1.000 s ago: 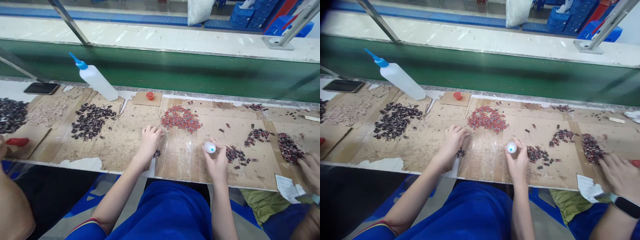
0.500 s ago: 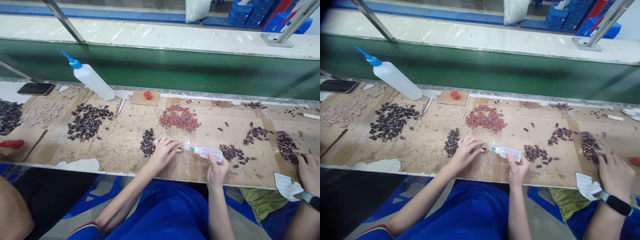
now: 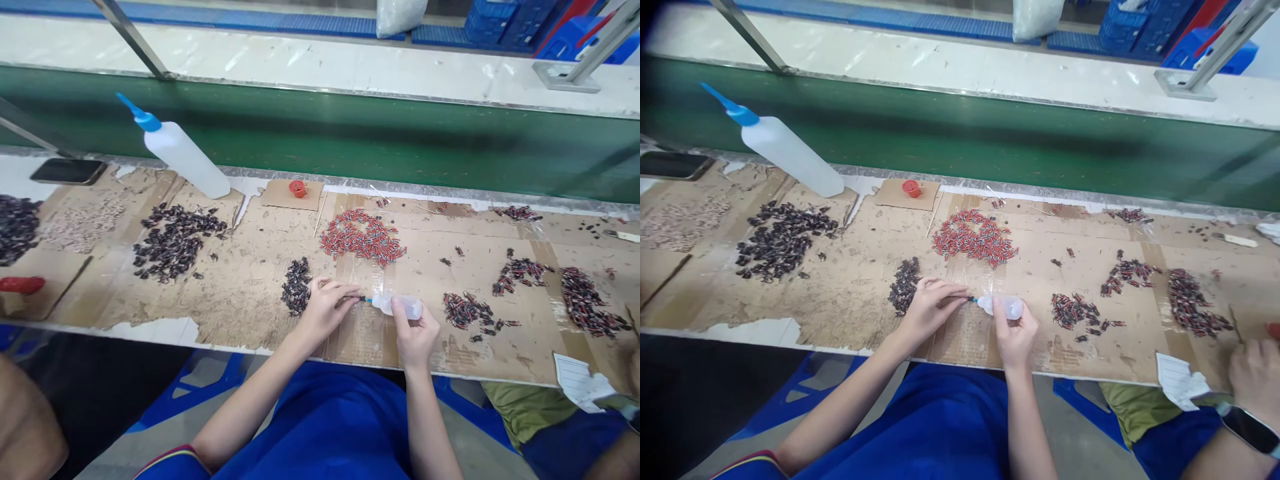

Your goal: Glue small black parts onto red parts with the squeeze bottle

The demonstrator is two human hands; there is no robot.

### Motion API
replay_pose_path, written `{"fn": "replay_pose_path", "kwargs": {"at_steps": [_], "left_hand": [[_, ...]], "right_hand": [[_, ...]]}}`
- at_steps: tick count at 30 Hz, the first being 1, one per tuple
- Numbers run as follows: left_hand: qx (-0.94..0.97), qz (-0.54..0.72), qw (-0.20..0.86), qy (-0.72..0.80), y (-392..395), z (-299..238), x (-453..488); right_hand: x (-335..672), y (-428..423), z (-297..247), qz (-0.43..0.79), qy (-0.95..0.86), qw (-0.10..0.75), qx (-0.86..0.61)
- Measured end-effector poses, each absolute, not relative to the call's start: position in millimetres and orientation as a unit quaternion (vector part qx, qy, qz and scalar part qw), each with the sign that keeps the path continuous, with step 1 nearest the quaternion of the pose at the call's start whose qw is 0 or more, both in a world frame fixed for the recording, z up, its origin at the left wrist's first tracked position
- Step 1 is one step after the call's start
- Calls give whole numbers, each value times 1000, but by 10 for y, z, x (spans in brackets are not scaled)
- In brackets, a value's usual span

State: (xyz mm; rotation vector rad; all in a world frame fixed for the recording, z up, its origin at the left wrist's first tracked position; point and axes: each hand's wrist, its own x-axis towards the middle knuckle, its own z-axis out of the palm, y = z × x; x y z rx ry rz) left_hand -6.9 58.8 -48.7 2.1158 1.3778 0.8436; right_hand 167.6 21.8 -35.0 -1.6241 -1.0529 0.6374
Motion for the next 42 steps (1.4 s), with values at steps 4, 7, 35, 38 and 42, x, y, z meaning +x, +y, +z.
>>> {"fn": "replay_pose_path", "kwargs": {"at_steps": [4,7,35,38,42], "left_hand": [[765,302,249,511,587,-488,-70],[761,292,251,522,589,-483,-66],[744,255,291,544,618,-406,-44],[751,235,322,526,680,-338,-82],[757,219,293,541,847,-244,-158]], "right_hand": [[1684,230,-363,269,-453,512,-679],[1676,239,-346,269,-453,513,-678],[1755,212,-375,246,-342,618,-663],[1850,218,-393,239,-334,653,-636],[1914,237,-432,240,-393,628,-628]]}}
